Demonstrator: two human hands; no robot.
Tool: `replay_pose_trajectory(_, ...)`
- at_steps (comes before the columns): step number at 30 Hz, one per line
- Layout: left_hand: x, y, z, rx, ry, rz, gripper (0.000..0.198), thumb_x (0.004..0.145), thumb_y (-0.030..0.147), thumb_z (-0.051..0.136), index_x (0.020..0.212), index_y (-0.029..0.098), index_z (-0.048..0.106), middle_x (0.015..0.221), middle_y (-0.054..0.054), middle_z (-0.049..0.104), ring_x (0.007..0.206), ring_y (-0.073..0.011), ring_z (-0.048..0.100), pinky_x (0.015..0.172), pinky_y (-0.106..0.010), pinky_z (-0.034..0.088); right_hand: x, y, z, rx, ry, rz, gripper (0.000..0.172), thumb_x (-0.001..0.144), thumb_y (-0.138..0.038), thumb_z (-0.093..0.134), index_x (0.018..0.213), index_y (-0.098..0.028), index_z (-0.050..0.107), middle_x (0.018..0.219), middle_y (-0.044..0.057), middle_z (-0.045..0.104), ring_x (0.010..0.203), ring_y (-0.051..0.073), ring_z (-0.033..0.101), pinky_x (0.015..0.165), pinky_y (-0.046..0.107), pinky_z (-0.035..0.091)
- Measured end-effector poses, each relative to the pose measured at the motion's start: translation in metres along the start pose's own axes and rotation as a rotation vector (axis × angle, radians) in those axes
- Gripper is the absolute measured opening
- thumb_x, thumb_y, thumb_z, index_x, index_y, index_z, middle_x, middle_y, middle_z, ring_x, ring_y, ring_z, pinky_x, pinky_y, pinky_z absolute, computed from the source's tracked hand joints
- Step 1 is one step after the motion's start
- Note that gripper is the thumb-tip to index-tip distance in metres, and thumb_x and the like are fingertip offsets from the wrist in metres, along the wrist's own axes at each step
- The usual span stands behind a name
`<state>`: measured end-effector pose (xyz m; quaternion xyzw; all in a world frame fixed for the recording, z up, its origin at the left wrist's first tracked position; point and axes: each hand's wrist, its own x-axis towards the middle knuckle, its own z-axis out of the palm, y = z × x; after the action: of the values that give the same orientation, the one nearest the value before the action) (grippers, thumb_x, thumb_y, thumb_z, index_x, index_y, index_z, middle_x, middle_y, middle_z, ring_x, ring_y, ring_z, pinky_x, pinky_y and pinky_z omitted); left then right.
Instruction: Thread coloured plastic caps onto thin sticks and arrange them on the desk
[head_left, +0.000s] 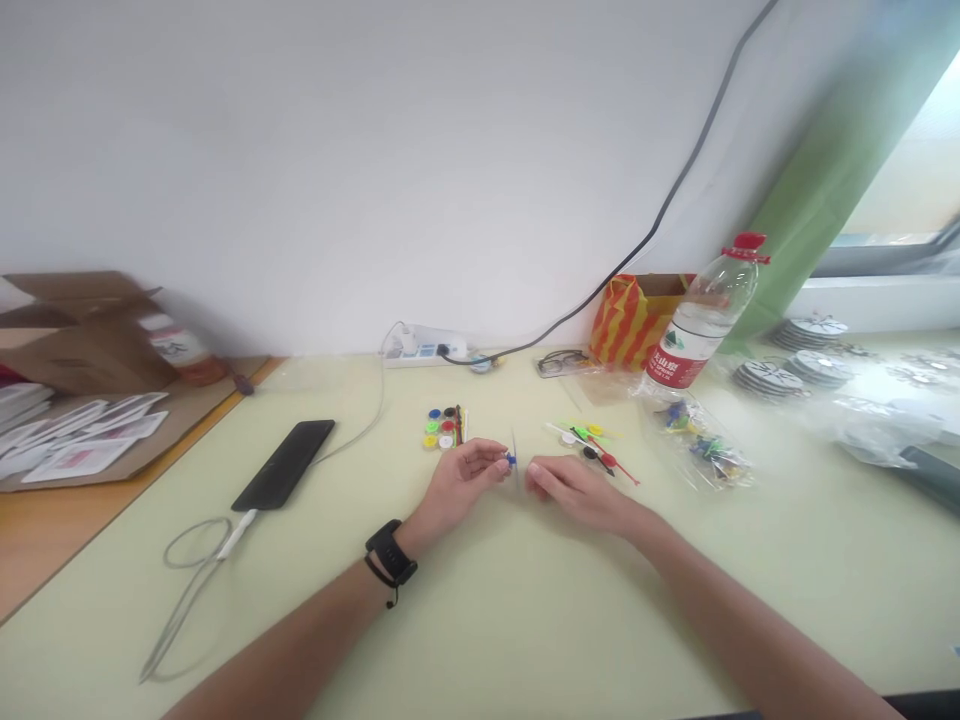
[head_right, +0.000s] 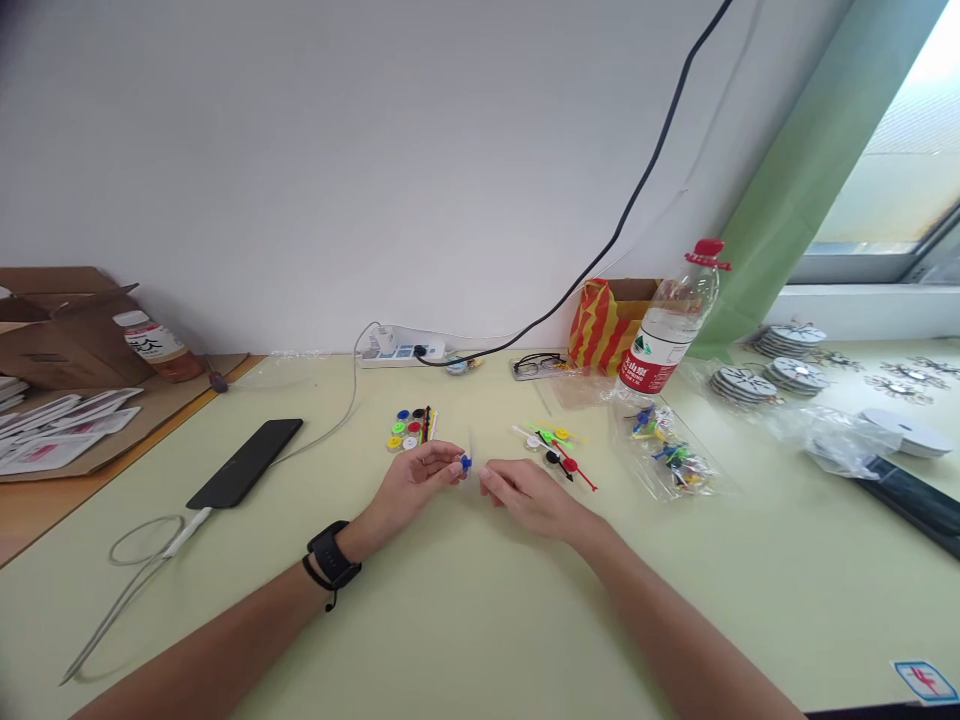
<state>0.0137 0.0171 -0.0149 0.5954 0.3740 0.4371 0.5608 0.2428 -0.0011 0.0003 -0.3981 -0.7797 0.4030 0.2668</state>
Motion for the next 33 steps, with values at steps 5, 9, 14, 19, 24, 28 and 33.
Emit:
replay_pose_trajectory(5, 0.001, 0.001, -0.001, -0.034, 0.114, -0.016, 0.035, 0.082, 0.042, 0.081, 0.104, 0.017, 0.071, 0.092, -0.006, 0.075, 0.084, -0.0192, 0.073, 0.086, -0.036, 0.061, -0.006, 0.004, -0.01, -0.037, -0.199, -0.036, 0.045, 0.075, -0.058, 0.08, 0.084, -0.02, 0.057, 0.079, -0.001, 0.055, 0.07, 0.015, 0.047, 0.061, 0.026, 0.036)
replay_pose_trajectory(9, 0.002, 0.002, 0.0, -0.054, 0.161, -0.025, 0.036, 0.08, 0.043, 0.082, 0.103, 0.017, 0.071, 0.093, -0.006, 0.075, 0.084, -0.0196, 0.073, 0.087, -0.038, 0.061, -0.009, 0.002, -0.016, 0.041, -0.243, -0.114, 0.04, 0.103, -0.049, 0.038, 0.078, -0.02, 0.049, 0.077, 0.0, 0.052, 0.069, 0.015, 0.045, 0.064, 0.028, 0.038)
replay_pose_trajectory(14, 0.002, 0.004, 0.0, -0.054, 0.171, -0.035, 0.037, 0.079, 0.044, 0.083, 0.102, 0.017, 0.071, 0.093, -0.006, 0.076, 0.083, -0.0208, 0.074, 0.09, -0.041, 0.061, -0.008, -0.005, -0.011, 0.067, -0.094, -0.062, 0.012, 0.09, -0.017, 0.046, 0.088, -0.022, 0.057, 0.086, 0.002, 0.063, 0.078, 0.017, 0.056, 0.069, 0.029, 0.045)
replay_pose_trajectory(19, 0.002, 0.004, 0.0, -0.068, 0.17, -0.039, 0.037, 0.079, 0.044, 0.082, 0.102, 0.017, 0.071, 0.094, -0.006, 0.077, 0.085, -0.021, 0.074, 0.091, -0.041, 0.061, -0.002, 0.0, -0.007, 0.135, 0.169, -0.034, 0.023, 0.072, -0.007, 0.045, 0.082, -0.021, 0.061, 0.081, 0.003, 0.07, 0.077, 0.018, 0.065, 0.071, 0.031, 0.05)
replay_pose_trajectory(24, 0.002, 0.003, -0.001, -0.069, 0.156, -0.054, 0.038, 0.079, 0.044, 0.083, 0.103, 0.016, 0.072, 0.093, -0.007, 0.077, 0.084, -0.0208, 0.074, 0.09, -0.041, 0.061, -0.001, 0.011, -0.014, 0.308, 0.463, 0.004, 0.026, 0.063, -0.012, 0.04, 0.078, -0.021, 0.059, 0.058, -0.002, 0.062, 0.052, 0.014, 0.053, 0.053, 0.026, 0.041)
replay_pose_trajectory(28, 0.002, 0.004, -0.001, -0.065, 0.15, -0.055, 0.039, 0.079, 0.044, 0.082, 0.104, 0.016, 0.071, 0.093, -0.007, 0.076, 0.084, -0.0207, 0.074, 0.089, -0.041, 0.061, -0.003, 0.016, -0.021, 0.345, 0.637, -0.036, 0.022, 0.054, -0.016, 0.039, 0.064, -0.021, 0.057, 0.048, -0.004, 0.044, 0.048, 0.012, 0.037, 0.048, 0.025, 0.027)
replay_pose_trajectory(33, 0.001, 0.004, -0.002, -0.06, 0.144, -0.055, 0.039, 0.08, 0.043, 0.082, 0.106, 0.017, 0.071, 0.093, -0.007, 0.076, 0.086, -0.0213, 0.074, 0.09, -0.041, 0.061, -0.006, 0.014, -0.03, 0.337, 0.774, -0.038, 0.014, 0.05, -0.017, 0.039, 0.054, -0.022, 0.052, 0.047, -0.002, 0.04, 0.046, 0.012, 0.033, 0.047, 0.027, 0.022)
